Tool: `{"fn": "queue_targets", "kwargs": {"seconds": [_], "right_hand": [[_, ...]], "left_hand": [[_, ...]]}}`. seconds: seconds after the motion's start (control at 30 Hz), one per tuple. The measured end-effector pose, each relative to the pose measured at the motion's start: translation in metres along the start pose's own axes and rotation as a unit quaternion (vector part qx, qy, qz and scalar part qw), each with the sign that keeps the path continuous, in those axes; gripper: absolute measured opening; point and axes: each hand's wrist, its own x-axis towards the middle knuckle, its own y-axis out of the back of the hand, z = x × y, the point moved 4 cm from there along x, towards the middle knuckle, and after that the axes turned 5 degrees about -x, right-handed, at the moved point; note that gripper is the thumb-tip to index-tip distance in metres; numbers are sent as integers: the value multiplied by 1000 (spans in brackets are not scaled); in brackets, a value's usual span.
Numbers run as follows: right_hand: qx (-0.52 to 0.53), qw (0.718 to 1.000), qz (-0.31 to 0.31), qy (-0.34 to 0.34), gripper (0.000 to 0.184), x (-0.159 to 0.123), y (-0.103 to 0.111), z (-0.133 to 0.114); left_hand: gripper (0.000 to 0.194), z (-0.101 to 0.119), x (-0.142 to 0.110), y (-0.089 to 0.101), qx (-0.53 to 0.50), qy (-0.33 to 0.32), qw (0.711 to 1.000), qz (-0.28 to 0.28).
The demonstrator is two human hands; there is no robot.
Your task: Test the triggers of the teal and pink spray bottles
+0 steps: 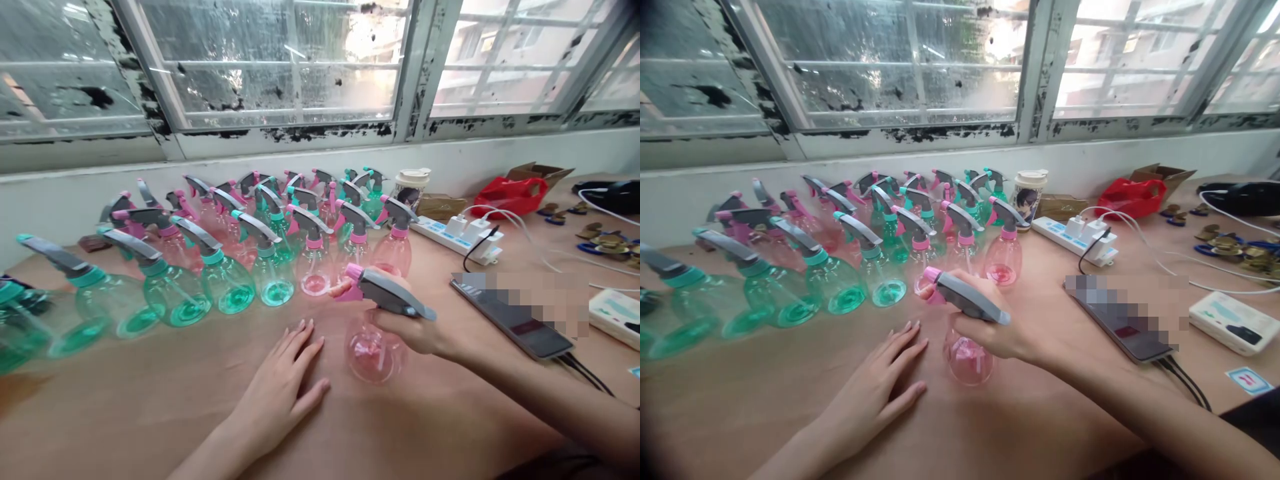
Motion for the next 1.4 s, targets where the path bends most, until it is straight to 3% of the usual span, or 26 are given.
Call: {"fn": "queue_targets", "kwargs": {"seconds": [0.2,0.4,0.63,0.77,1.23,1.4], "right_hand": [[28,999,-21,-10,32,4,-3,4],[54,996,-52,-57,17,4,-5,8],[19,998,-40,-44,10,7,-5,3],[51,997,-50,-31,8,8,-6,3],[68,996,-33,-42,8,7,-11,5],[80,995,-36,-41,19,6,-12,7]], "left_hand": [[53,0,-1,-1,5,7,1000,-14],[52,0,-2,-1,-3,4,1000,2],[53,1,-3,-1,14,6,1000,-15],[54,1,-2,-2,23,10,999,-28],[54,1,-3,-2,23,-1,1000,-9],[53,2,-3,-1,30,-2,999,-17]]}}
